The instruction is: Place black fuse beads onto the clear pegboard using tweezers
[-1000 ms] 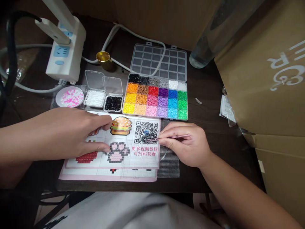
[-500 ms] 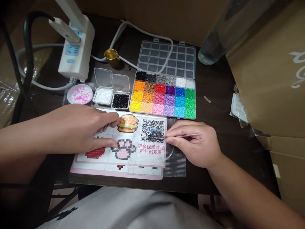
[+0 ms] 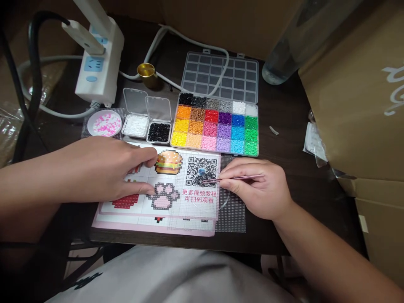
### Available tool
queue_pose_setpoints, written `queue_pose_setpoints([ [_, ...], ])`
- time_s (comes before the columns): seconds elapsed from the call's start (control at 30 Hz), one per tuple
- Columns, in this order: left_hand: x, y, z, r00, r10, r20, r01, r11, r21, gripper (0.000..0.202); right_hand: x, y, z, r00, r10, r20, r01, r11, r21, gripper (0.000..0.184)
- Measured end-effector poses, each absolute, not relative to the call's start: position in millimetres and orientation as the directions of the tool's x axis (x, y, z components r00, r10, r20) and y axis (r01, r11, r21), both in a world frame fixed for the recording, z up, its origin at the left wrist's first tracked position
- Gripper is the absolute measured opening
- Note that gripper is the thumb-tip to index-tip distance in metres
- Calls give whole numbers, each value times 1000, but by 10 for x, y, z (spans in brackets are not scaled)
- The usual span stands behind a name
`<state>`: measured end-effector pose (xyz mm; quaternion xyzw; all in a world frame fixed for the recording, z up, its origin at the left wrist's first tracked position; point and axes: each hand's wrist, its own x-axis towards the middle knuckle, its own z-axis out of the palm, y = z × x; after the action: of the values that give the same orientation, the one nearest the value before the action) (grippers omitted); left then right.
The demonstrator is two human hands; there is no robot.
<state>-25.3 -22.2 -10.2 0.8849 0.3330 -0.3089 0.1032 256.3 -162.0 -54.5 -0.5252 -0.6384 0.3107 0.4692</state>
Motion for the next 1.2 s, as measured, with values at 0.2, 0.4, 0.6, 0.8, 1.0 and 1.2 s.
queue_pose_setpoints([
  [0.2,-248,-222,-113,609,528,-593,658,-753,5,67,2563,-1607,-549,-17,960,280,346,269,-899,12],
  [0.4,-246,-226,-100,614,526,-589,658,-753,12,66,2561,-1608,-547,5,967,256,357,238,-903,7],
  [0.6,-247,-252,-67,639,510,-575,626,-780,3,56,2566,-1603,-549,-26,960,279,349,271,-897,12],
  [0.8,-247,-227,-115,620,529,-580,639,-769,-18,66,2567,-1609,-545,-19,965,263,355,252,-900,9],
  [1.0,-265,-221,-114,624,520,-583,636,-771,-7,67,2570,-1603,-542,-43,963,266,333,265,-905,11],
  [1.2,-255,-221,-144,608,546,-576,690,-722,45,68,2567,-1601,-535,-59,959,278,324,282,-903,16],
])
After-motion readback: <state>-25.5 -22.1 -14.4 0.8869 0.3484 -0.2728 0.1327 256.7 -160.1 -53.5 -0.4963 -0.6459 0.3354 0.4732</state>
